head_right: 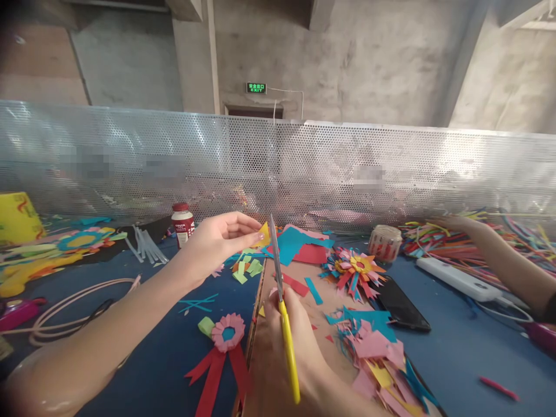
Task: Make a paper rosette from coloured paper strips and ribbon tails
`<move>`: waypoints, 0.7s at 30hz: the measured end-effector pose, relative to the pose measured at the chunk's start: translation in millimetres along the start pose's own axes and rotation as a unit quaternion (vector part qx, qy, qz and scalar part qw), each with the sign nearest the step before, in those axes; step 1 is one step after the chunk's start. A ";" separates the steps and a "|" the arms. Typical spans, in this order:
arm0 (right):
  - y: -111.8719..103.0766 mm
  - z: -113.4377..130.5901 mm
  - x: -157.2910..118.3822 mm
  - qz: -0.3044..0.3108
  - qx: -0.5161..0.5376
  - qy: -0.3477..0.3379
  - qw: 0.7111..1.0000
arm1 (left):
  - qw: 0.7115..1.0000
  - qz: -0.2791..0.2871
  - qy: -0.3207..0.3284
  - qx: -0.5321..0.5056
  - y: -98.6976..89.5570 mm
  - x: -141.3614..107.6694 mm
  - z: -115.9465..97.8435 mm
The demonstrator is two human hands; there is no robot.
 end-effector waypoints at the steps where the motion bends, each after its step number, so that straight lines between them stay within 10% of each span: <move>1: -0.3 1.3 -0.1 -0.003 -0.002 0.000 1.000 | 1.000 0.001 0.002 0.001 0.8 0.0 0.0; 21: -3.3 4.0 -4.0 -0.014 0.042 -0.010 0.999 | 0.999 0.016 0.011 0.039 14.0 -3.7 -8.8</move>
Point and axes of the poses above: each hand's wrist, its own x-axis towards the middle knuckle, its own y-axis out of the palm, z = x × y, the point moved 10 cm from there along x, towards the middle knuckle, and after that the axes turned 14 degrees about z, right-handed, at the moved point
